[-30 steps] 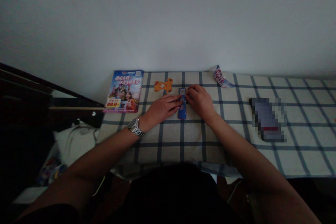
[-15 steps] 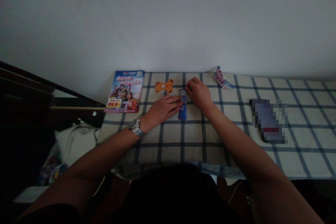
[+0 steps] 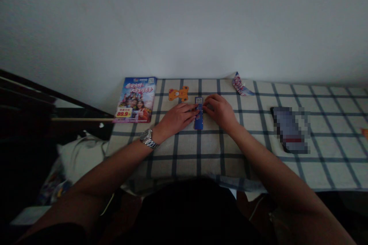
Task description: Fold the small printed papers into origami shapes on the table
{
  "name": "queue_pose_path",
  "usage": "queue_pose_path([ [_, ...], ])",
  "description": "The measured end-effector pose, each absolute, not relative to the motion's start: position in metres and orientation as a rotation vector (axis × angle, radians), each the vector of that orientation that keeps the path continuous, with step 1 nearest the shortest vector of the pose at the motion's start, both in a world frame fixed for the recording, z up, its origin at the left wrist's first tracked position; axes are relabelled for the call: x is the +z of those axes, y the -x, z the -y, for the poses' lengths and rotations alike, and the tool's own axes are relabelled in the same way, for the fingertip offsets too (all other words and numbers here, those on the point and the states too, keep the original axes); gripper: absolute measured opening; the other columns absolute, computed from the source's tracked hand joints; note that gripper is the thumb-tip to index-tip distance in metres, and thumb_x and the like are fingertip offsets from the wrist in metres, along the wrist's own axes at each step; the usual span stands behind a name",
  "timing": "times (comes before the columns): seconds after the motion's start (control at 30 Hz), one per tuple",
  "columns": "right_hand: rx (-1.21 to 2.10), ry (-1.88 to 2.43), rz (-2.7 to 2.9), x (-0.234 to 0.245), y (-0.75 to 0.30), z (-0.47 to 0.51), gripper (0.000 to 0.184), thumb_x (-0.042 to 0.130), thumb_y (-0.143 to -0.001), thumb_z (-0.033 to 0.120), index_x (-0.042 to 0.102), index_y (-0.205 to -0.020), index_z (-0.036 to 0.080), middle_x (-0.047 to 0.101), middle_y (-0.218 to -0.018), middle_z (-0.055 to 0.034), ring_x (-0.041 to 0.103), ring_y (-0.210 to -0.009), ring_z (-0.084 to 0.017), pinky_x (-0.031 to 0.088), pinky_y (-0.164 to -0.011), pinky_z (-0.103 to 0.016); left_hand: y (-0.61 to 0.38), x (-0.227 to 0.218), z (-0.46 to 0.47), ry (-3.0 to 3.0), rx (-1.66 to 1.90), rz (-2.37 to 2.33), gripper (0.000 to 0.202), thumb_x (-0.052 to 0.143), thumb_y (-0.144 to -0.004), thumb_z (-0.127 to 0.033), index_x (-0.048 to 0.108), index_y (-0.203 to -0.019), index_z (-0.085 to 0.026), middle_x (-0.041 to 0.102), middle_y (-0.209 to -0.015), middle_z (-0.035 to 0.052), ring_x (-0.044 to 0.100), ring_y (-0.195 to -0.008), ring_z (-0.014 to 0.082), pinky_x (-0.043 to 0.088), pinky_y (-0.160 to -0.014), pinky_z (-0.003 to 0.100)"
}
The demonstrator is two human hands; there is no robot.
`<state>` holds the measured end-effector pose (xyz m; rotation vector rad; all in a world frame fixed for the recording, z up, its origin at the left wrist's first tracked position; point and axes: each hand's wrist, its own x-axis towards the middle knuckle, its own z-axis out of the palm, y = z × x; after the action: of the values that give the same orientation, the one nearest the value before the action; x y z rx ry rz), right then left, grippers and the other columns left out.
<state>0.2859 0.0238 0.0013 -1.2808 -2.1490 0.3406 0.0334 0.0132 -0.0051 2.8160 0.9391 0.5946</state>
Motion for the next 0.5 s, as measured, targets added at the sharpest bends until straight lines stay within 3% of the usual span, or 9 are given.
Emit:
queue_pose_path([
  [0.5,0.251,1.278,2.226,-0.0011,-0.28,-0.0131,0.008,0.07,-0.098,0.027,0.077,-0.103,0.025,0.073,-0.12,-0.0114,0.068,-0.111,-0.033,0.056,-0.098,-0.054,-0.0319,-0.0043,-0.0102,-2.808,0.608,-0.922,0.033,0.054,-0.111,-0.027,0.07,-0.138,-0.017,0.064,-0.15,0.0109,0.064,-0.122,0.025,0.057,-0.108,0.045],
])
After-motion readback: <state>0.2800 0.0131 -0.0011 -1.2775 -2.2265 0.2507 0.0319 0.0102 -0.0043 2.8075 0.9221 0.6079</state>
